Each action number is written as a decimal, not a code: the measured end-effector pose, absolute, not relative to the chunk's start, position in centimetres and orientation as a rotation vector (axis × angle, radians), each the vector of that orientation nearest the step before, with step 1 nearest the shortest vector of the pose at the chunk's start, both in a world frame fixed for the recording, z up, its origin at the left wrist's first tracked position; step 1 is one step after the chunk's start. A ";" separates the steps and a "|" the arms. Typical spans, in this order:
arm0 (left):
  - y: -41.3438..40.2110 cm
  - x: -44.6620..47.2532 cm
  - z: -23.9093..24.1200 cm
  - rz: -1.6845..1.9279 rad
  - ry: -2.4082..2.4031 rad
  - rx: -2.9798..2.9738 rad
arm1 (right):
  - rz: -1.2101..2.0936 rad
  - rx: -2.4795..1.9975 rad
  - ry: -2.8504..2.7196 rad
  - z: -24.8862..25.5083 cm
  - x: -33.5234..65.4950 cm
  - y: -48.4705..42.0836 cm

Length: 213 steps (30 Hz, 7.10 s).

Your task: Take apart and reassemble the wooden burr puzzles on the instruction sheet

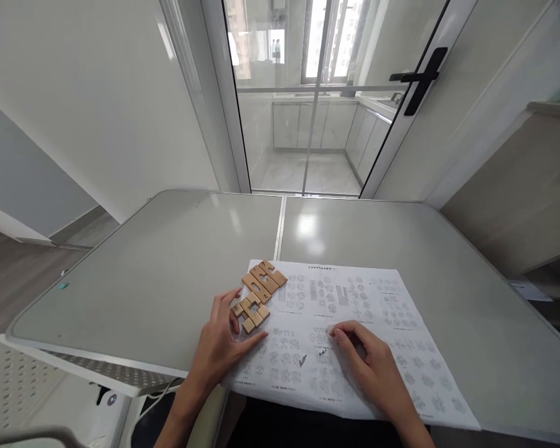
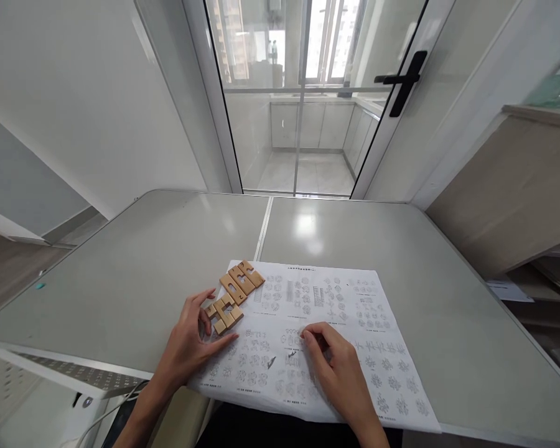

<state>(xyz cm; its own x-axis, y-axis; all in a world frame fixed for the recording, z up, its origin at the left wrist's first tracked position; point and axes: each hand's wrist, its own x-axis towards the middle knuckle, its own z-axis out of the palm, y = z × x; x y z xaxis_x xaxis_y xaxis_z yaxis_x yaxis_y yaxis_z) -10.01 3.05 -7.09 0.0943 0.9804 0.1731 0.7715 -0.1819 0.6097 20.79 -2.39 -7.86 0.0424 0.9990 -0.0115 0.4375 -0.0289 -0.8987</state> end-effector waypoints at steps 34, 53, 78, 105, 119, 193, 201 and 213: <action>3.1 -10.5 -7.3 1.058 1.740 1.576 | 0.859 -1.594 -1.508 -9.6 21.1 -2.2; 3.1 -10.3 -7.3 1.093 1.731 1.574 | 0.857 -1.596 -1.483 -9.5 21.1 -2.2; 3.1 -10.4 -7.0 1.035 1.754 1.573 | 0.869 -1.583 -1.392 -9.3 19.9 -2.4; 3.2 -9.8 -6.4 1.204 1.840 1.784 | 0.975 -1.519 -1.506 -8.6 20.6 -2.3; 8.3 -6.2 -6.6 0.760 1.771 1.988 | 0.949 -1.494 -1.517 -7.9 20.4 -2.1; 10.2 3.0 -3.9 0.274 1.113 2.355 | 0.932 -1.446 -1.462 -7.7 20.4 -1.9; 7.8 2.3 -5.6 0.410 0.953 2.299 | 0.726 -1.504 -1.420 -8.7 20.5 -1.8; 5.8 0.6 -7.3 0.630 1.065 2.367 | 0.259 -1.648 -1.617 -11.1 20.3 -1.3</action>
<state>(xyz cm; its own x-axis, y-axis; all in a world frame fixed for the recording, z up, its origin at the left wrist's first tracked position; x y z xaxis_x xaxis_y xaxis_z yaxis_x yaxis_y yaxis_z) 0.59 5.82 -7.33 0.5942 0.7751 0.2148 0.5611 -0.5908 0.5797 20.26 -1.28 -11.12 0.1637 0.9126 0.3747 0.7498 0.1317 -0.6484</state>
